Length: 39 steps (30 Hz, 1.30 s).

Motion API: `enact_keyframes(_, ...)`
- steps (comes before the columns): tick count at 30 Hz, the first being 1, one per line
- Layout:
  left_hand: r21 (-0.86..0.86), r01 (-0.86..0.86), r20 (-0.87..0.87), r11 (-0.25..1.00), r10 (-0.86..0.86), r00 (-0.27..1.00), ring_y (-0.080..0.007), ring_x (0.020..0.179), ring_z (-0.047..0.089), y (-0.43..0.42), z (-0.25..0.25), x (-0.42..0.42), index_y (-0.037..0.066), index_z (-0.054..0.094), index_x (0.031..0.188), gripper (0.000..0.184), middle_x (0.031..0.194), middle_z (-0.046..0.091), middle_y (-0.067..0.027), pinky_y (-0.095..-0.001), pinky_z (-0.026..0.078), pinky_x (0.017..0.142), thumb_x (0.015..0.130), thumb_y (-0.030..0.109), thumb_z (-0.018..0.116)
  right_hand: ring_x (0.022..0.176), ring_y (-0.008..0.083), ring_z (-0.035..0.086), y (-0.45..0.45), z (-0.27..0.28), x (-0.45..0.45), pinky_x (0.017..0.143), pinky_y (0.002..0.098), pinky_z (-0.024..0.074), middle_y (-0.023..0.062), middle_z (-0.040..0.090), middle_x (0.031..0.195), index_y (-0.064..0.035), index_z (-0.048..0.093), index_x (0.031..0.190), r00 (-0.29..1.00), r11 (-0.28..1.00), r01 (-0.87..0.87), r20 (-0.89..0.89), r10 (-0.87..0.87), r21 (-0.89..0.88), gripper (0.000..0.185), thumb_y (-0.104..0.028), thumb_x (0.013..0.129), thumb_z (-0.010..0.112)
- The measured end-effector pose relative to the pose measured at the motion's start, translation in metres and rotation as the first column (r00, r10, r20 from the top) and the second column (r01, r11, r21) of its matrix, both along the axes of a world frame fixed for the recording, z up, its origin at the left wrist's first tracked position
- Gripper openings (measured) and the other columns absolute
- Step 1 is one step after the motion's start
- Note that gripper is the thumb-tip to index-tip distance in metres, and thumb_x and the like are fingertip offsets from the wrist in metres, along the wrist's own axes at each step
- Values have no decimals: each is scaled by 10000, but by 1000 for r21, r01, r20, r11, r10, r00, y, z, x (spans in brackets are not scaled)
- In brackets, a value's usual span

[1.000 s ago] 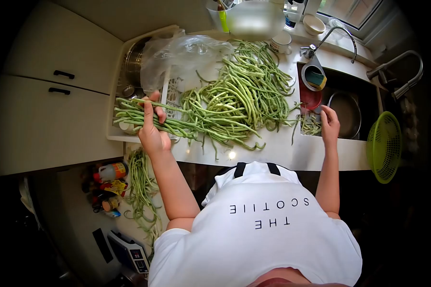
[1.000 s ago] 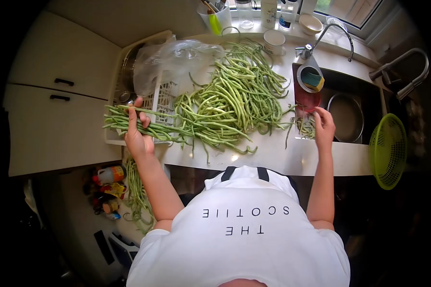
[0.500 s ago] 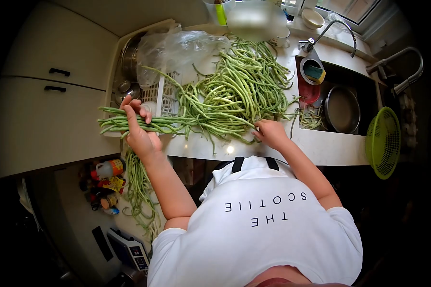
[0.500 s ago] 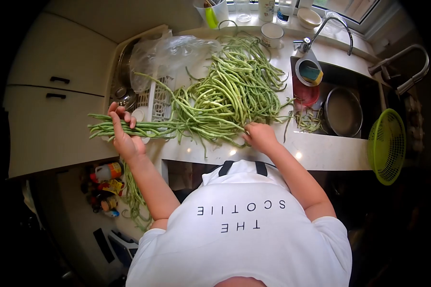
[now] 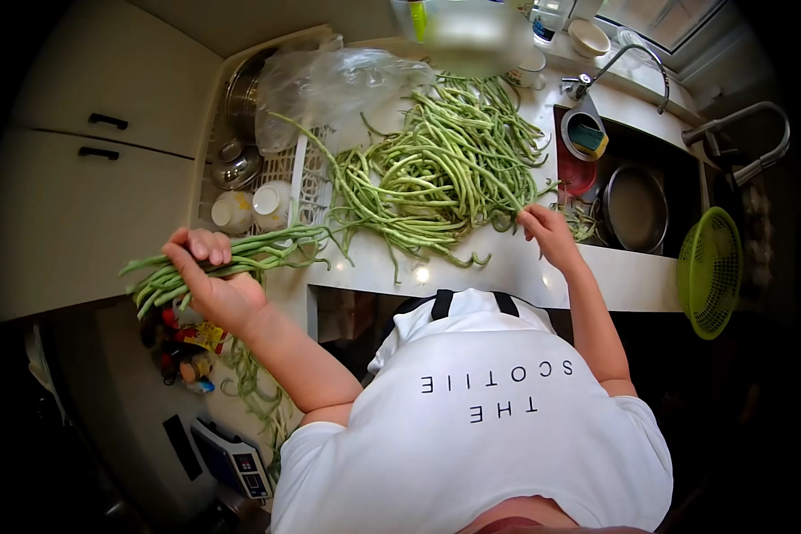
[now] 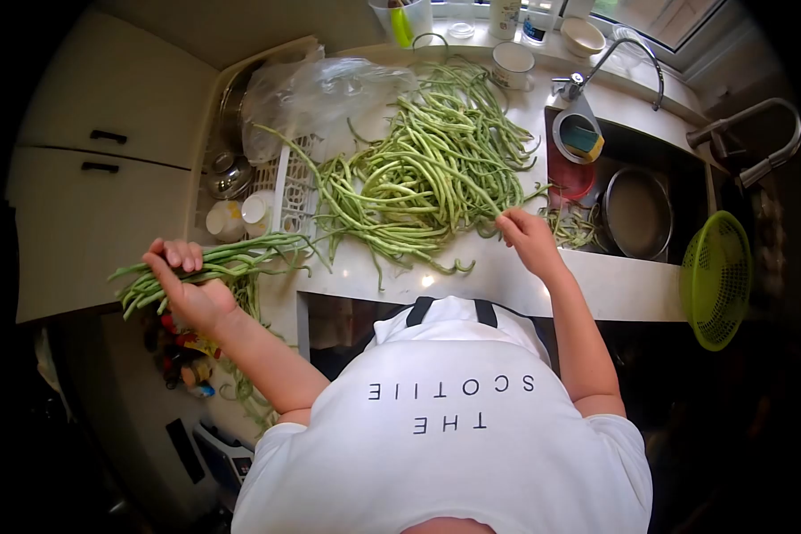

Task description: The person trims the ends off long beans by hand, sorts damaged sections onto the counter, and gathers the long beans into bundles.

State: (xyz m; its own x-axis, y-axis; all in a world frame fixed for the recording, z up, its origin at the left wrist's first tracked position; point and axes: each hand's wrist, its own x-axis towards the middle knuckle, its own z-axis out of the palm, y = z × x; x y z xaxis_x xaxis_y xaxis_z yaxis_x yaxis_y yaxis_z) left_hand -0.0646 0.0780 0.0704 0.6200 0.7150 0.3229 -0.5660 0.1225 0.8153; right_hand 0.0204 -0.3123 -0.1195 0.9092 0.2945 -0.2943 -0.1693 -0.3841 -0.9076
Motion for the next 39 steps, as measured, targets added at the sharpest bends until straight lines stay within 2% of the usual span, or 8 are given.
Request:
enact_keyframes(7,89,90,-11,992,-90,996,-82,613,306,-18,-3,13,100,523,875,306,690,328,30,-239,301,598,1025,353,438,609,162,585,19,-12,-14,598,298,462,73,641,713,-17,680,964,981,952,-190,-11,193,-240,293,-288,945,571)
enact_keyframes(14,165,179,94,970,-196,976,-69,526,207,-16,8,5,82,541,925,288,612,248,46,-238,207,506,1030,329,437,670,121,565,17,-55,43,624,283,458,79,656,846,12,658,1044,792,895,445,453,-409,31,234,-162,888,650)
enact_keyframes(21,-14,363,-60,932,-363,930,-29,502,221,-33,-12,17,-4,505,1264,363,606,261,74,-197,221,477,1006,252,506,721,133,597,17,-25,66,688,290,487,79,664,906,1,556,1239,990,990,112,-93,-104,89,449,-239,876,662)
enact_keyframes(23,-36,364,-167,931,-365,916,-28,496,233,-41,-30,22,-2,520,1236,336,605,272,74,-198,228,474,1006,243,508,756,174,613,31,-15,54,716,314,496,101,651,1000,-28,583,1199,940,971,178,319,-120,-162,416,-257,864,673)
enact_keyframes(28,-251,395,-291,884,-458,840,-41,494,282,-60,-49,28,7,583,1078,215,610,337,60,-210,252,477,999,197,520,745,225,621,28,-43,51,727,352,496,117,646,975,-63,579,1191,910,890,272,398,-115,-365,414,-282,854,677)
enact_keyframes(31,-321,406,-337,856,-504,796,-43,495,293,-67,-56,30,9,604,1039,211,614,358,57,-207,252,480,998,199,521,690,162,590,28,-21,48,676,304,472,67,651,852,-25,602,1143,975,945,175,179,-128,-277,373,-270,872,676)
enact_keyframes(34,-279,493,-418,824,-567,710,-38,506,372,-70,-81,37,-1,607,1097,251,701,551,-8,-188,295,474,999,211,516,682,29,456,43,12,38,591,215,381,-31,583,747,6,663,1016,998,962,68,-10,-68,265,251,-220,908,670)
enact_keyframes(39,-254,673,-638,694,-643,423,-38,531,455,-102,-112,53,6,569,1240,379,999,706,-148,-179,344,469,1007,295,493,606,55,465,76,75,-4,550,237,392,1,598,723,-13,663,1006,953,918,-265,228,202,294,185,-157,891,679)
